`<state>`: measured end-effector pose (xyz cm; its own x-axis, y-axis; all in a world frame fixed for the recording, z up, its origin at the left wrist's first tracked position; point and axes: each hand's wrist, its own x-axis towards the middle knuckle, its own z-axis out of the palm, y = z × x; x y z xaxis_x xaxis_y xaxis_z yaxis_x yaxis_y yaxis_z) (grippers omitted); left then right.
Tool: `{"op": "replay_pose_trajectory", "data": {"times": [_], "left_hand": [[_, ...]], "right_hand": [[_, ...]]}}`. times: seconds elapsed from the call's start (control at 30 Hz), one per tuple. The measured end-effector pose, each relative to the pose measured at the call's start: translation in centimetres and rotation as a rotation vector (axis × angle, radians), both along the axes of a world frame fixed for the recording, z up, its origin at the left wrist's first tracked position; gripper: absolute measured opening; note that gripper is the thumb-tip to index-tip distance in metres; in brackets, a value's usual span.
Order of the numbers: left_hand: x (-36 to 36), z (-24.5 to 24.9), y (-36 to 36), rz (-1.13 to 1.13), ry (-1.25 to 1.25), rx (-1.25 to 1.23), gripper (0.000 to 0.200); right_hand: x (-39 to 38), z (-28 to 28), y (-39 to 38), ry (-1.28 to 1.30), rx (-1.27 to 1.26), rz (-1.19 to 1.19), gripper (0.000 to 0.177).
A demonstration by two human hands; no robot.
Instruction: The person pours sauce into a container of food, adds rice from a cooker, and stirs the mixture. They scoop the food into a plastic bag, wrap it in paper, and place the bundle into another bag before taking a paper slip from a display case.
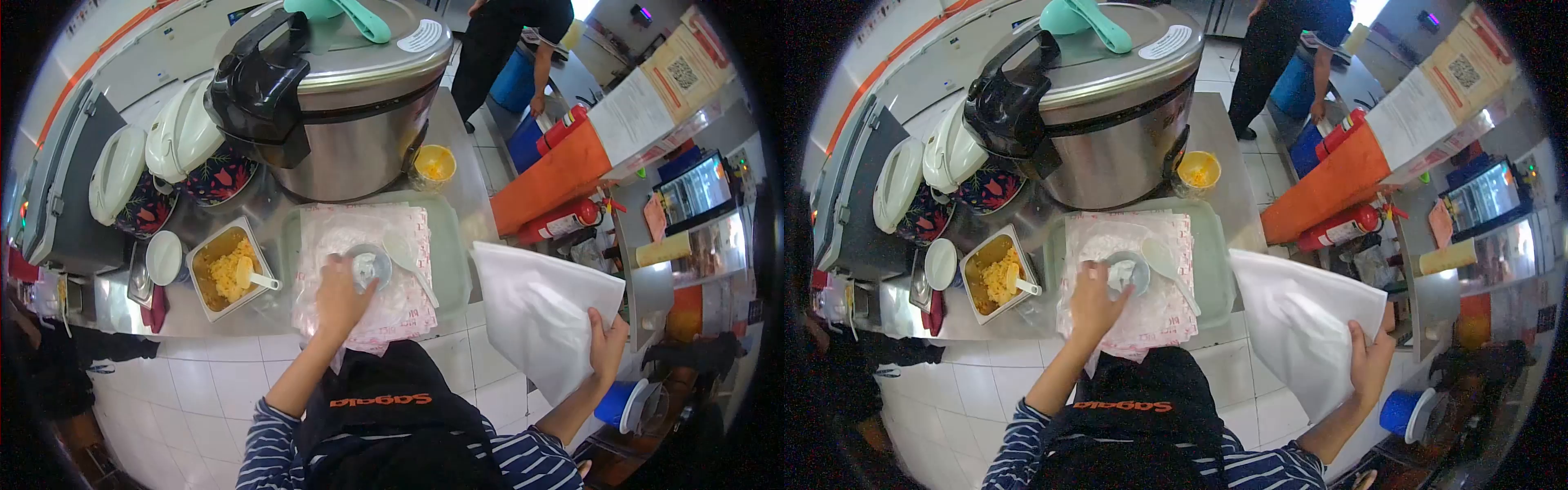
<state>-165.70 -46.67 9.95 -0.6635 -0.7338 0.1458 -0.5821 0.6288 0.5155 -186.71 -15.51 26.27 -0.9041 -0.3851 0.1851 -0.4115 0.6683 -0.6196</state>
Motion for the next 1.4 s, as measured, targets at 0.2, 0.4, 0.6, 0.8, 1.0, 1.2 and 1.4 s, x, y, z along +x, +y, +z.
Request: {"op": "replay_pose_trajectory", "data": {"times": [0.2, 0.4, 0.6, 0.8, 1.0, 1.2, 1.4], "left_hand": [[-4.4, -1.8, 3.2, -0.257, -0.319, -0.255, 0.053], [-4.9, -5.9, 2.7, -0.329, -0.45, -0.413, 0.048], [-5.7, -6.9, 0.5, -0.403, -0.27, -0.441, 0.041], [-9.7, -3.5, 1.5, -0.515, -0.117, -0.372, 0.031], [-15.4, -5.2, 5.3, -0.673, -0.082, -0.426, 0.03], [-16.1, -7.7, 4.2, -0.86, 0.022, -0.458, 0.035], [-14.0, -6.7, 3.2, -0.773, -0.069, -0.543, 0.03]], "right_hand": [[-1.9, -3.0, -2.3, 0.145, -0.052, -0.044, 0.024], [-1.2, -4.2, -2.1, 0.016, -0.111, -0.073, 0.024], [-2.0, -6.3, 0.6, 0.028, -0.047, -0.128, 0.025], [-2.2, -6.3, 1.6, 0.019, -0.086, -0.166, 0.026], [-2.9, -6.7, 2.7, -0.037, -0.164, -0.184, 0.026], [-2.2, -6.1, 2.8, -0.026, -0.1, -0.192, 0.024], [-2.3, -6.1, 2.6, -0.025, -0.101, -0.2, 0.025]]}}
